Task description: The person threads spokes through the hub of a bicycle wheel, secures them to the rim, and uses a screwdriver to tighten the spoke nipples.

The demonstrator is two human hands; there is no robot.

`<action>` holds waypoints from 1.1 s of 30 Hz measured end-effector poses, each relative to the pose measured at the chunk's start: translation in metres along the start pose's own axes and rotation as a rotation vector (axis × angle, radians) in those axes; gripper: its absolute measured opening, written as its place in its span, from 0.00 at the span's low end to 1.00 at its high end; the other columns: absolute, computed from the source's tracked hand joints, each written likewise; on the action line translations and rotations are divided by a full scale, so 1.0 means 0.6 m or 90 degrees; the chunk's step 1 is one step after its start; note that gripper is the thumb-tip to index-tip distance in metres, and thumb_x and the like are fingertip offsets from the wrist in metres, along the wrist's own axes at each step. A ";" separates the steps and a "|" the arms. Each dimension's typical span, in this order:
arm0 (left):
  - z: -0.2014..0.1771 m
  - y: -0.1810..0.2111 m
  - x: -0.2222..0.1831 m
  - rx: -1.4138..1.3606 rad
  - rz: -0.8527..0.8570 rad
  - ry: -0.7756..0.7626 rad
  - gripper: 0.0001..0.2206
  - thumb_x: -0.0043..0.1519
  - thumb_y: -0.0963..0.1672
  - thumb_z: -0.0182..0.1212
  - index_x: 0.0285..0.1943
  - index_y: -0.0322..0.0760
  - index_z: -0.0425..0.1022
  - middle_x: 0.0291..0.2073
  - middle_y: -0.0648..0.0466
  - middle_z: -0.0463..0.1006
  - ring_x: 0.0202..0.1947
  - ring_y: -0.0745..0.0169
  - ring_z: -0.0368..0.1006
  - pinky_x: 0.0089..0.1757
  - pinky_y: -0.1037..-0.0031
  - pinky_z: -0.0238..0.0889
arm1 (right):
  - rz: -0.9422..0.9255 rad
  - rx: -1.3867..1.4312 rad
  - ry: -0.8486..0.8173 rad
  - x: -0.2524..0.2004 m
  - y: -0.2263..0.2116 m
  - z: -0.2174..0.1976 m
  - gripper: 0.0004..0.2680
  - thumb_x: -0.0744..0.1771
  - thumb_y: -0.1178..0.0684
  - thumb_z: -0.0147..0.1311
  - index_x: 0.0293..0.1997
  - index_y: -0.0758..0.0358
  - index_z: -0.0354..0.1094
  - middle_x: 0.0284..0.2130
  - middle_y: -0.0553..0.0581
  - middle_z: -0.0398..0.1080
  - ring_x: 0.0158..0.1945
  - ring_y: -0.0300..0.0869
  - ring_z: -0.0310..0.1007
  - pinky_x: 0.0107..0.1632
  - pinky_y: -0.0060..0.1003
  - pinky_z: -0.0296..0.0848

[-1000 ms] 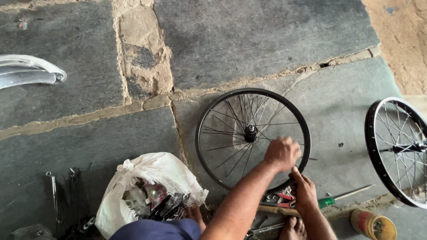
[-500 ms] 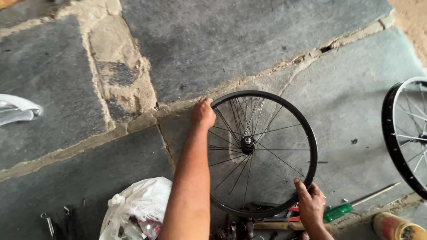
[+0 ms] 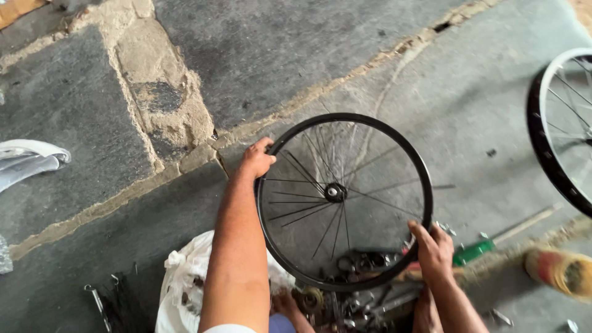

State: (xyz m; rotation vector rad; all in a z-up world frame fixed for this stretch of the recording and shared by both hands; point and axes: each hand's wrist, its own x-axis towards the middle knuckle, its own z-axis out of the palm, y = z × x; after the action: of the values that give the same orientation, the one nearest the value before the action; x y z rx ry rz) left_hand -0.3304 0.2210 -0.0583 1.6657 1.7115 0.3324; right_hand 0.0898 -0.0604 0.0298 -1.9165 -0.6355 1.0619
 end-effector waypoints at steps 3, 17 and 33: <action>0.014 -0.007 -0.055 0.101 0.032 0.105 0.20 0.53 0.43 0.68 0.56 0.46 0.76 0.48 0.41 0.80 0.52 0.38 0.75 0.51 0.56 0.68 | 0.016 0.017 -0.009 -0.016 -0.001 -0.011 0.14 0.66 0.44 0.61 0.28 0.64 0.67 0.20 0.46 0.59 0.23 0.36 0.59 0.25 0.34 0.59; 0.208 0.322 -0.443 -0.134 -0.050 0.347 0.18 0.59 0.55 0.65 0.37 0.37 0.74 0.29 0.47 0.79 0.34 0.43 0.76 0.37 0.54 0.67 | 0.014 -0.061 -0.063 -0.080 0.081 -0.026 0.20 0.62 0.38 0.67 0.41 0.69 0.72 0.29 0.53 0.69 0.29 0.37 0.65 0.30 0.36 0.67; 0.265 0.270 -0.474 0.115 0.000 0.299 0.21 0.50 0.48 0.71 0.48 0.35 0.72 0.43 0.44 0.75 0.45 0.43 0.70 0.44 0.57 0.64 | 0.018 -0.172 -0.172 -0.130 0.059 -0.022 0.20 0.64 0.39 0.63 0.46 0.71 0.76 0.37 0.58 0.79 0.40 0.41 0.74 0.48 0.38 0.71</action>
State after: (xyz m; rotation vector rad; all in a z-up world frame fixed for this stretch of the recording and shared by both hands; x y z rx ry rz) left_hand -0.1299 -0.0730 0.0187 1.8179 2.1352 0.6250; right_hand 0.0624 -0.1420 0.0374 -2.0308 -0.9473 1.3215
